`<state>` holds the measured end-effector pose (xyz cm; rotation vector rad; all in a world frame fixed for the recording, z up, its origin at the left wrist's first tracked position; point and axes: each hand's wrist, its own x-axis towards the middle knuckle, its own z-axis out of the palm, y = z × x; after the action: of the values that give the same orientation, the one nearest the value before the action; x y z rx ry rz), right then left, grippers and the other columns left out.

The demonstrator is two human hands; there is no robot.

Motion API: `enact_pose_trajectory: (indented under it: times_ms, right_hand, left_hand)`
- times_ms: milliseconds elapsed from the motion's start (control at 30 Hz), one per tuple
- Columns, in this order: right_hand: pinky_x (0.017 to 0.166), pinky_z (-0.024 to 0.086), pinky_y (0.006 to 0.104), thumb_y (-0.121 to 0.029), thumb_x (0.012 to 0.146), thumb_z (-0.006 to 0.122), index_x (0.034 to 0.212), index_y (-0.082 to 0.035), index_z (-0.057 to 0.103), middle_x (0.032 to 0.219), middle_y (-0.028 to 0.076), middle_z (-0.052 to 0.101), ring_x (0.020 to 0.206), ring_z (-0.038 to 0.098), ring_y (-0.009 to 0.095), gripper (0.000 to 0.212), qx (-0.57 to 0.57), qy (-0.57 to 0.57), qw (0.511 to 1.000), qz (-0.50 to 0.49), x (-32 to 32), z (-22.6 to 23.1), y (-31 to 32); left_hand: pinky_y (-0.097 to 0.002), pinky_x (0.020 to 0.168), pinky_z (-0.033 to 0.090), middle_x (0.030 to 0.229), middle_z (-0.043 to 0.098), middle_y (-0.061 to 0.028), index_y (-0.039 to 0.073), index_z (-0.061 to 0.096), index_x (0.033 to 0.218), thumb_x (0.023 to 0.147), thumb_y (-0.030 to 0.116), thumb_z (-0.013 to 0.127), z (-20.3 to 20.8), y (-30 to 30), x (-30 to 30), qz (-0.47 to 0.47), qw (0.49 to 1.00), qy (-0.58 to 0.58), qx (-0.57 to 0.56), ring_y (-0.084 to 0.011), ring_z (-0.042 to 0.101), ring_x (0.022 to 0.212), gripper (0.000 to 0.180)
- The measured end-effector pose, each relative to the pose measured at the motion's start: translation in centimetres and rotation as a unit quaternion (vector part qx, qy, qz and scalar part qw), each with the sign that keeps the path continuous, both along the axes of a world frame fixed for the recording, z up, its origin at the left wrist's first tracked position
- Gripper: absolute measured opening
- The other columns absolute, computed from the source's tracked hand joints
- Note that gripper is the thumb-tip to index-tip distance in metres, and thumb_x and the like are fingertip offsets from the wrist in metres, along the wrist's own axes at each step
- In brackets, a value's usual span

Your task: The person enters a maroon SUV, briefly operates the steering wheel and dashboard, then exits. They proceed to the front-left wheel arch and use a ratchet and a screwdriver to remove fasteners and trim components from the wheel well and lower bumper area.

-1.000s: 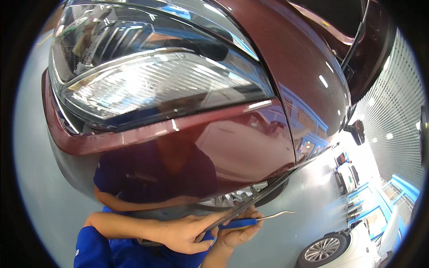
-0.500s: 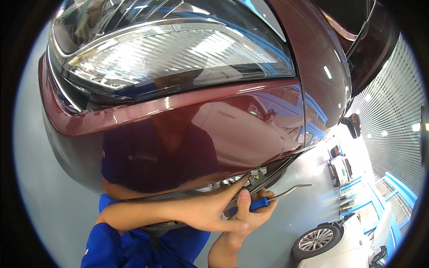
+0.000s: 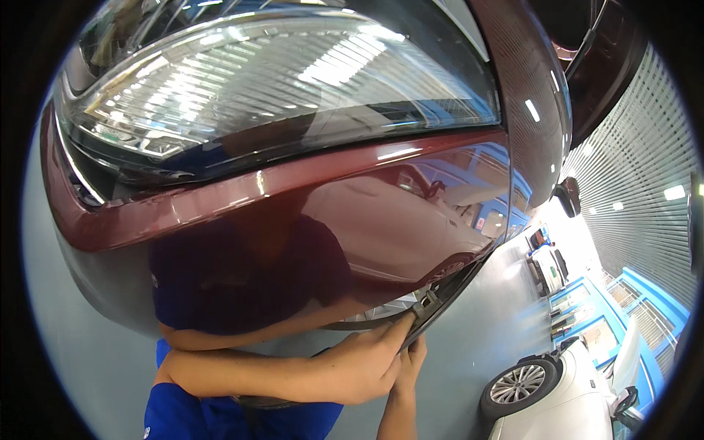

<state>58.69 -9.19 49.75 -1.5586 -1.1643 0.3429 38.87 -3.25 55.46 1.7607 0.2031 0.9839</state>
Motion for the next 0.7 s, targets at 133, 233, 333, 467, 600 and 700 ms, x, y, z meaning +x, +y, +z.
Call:
enact_pose_trajectory:
  times_ms: [133,233,333,467,600,700]
  right_hand:
    - [0.075,0.052,0.0258,-0.016,0.104,0.053,0.135,0.002,0.056,0.107,0.007,0.068,0.089,0.061,0.012,0.036,0.019,-0.093,0.995,-0.012,1.4,0.5,0.9]
    - [0.083,0.052,0.0282,-0.015,0.102,0.059,0.137,0.003,0.057,0.108,0.006,0.068,0.092,0.062,0.013,0.039,0.079,-0.111,0.990,-0.031,1.7,0.5,2.0]
    - [0.084,0.052,0.0288,-0.010,0.097,0.064,0.131,0.004,0.059,0.104,0.006,0.069,0.092,0.062,0.014,0.037,0.115,-0.027,0.991,-0.060,2.0,0.0,3.1]
    - [0.080,0.052,0.0295,-0.004,0.087,0.068,0.113,0.003,0.065,0.100,0.006,0.070,0.089,0.062,0.014,0.027,0.148,-0.130,0.978,-0.063,2.7,-0.2,4.2]
    - [0.065,0.046,0.0259,-0.012,0.091,0.062,0.097,-0.001,0.061,0.082,-0.001,0.060,0.074,0.054,0.009,0.013,0.175,-0.063,0.977,-0.108,2.1,0.9,5.3]
    - [0.055,0.039,0.0247,-0.013,0.096,0.057,0.089,-0.004,0.057,0.074,-0.003,0.054,0.065,0.049,0.007,0.011,0.163,-0.053,0.976,-0.134,-0.1,2.2,5.9]
  left_hand:
    - [-0.0502,0.090,0.054,0.126,0.057,-0.0346,-0.009,0.030,0.148,0.090,0.001,0.053,-0.7,-0.3,-0.1,0.002,1.000,0.025,-0.010,-0.0497,0.063,0.110,0.063]
    - [-0.0511,0.084,0.056,0.124,0.057,-0.0364,-0.009,0.028,0.150,0.091,0.002,0.050,-1.1,-0.3,-0.1,-0.004,1.000,0.008,-0.009,-0.0508,0.065,0.103,0.064]
    - [-0.0512,0.090,0.054,0.128,0.054,-0.0411,-0.013,0.027,0.150,0.096,0.009,0.047,-1.4,-0.3,0.4,-0.029,0.999,-0.014,-0.036,-0.0515,0.064,0.109,0.061]
    - [-0.0523,0.107,0.043,0.131,0.054,-0.0393,-0.018,0.035,0.144,0.095,0.009,0.050,-1.9,-0.1,0.9,0.014,0.993,-0.117,0.020,-0.0506,0.056,0.122,0.058]
    - [-0.0508,0.097,0.047,0.131,0.056,-0.0347,-0.018,0.034,0.144,0.090,0.014,0.056,-2.2,0.9,-0.1,0.000,0.995,-0.070,0.075,-0.0455,0.060,0.117,0.067]
    - [-0.0488,0.091,0.048,0.127,0.060,-0.0319,-0.018,0.037,0.142,0.088,0.020,0.058,-2.1,1.7,-1.3,0.037,0.985,-0.110,0.127,-0.0393,0.062,0.116,0.070]
